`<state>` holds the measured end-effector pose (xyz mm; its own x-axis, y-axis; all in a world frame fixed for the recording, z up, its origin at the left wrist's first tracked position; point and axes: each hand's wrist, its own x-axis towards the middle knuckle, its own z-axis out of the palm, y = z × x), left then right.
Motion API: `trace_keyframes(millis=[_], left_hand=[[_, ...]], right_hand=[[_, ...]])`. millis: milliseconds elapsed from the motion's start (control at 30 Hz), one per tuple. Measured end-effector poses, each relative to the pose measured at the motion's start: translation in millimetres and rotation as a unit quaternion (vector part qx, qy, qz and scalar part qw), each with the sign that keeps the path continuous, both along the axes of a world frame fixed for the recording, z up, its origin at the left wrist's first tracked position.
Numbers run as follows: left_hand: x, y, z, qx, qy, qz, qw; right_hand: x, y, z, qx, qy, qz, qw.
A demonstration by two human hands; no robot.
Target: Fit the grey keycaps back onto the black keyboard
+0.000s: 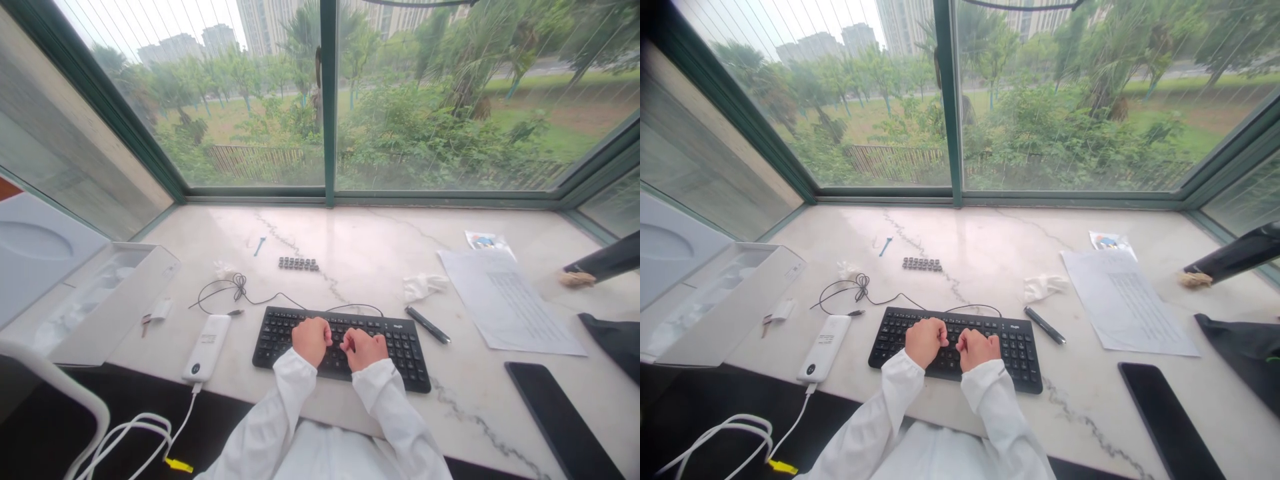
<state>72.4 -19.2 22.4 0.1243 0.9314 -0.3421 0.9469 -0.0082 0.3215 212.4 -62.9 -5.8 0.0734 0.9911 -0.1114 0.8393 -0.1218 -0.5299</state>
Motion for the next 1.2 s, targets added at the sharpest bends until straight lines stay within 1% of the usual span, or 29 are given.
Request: trace_keyframes(millis=[133, 367, 500, 633, 733, 833, 1000, 1200], left_hand=[[4, -5, 3.5, 0.003, 0.008, 0.0, 1.0], [10, -14, 13.4, 0.0, 0.014, -0.023, 1.0], [7, -19, 11.1, 0.007, 0.007, -0.017, 1.0], [5, -26, 5.2, 0.013, -0.005, 0.002, 1.0], [4, -33, 1.6, 0.019, -0.014, 0.018, 1.0], [2, -37, 0.0, 0.028, -0.023, 0.02, 0.999], [1, -34, 1.6, 0.017, -0.01, 0.025, 1.0], [3, -31, 10.3, -0.007, 0.005, 0.036, 0.999]], right_hand=[[-2, 1, -0.1, -0.003, 0.01, 0.007, 1.0], [-8, 4, -2.2, -0.003, -0.002, 0.026, 1.0], [-11, 3, -6.4, 0.007, -0.003, 0.033, 0.999], [-11, -1, -11.4, 0.042, 0.017, 0.045, 0.998], [-11, -4, -14.8, 0.069, 0.034, 0.04, 0.996], [-12, -7, -17.7, 0.09, 0.043, 0.032, 0.994], [-13, -9, -21.1, 0.112, 0.04, 0.026, 0.993], [-12, -9, -21.0, 0.088, 0.04, 0.03, 0.995]])
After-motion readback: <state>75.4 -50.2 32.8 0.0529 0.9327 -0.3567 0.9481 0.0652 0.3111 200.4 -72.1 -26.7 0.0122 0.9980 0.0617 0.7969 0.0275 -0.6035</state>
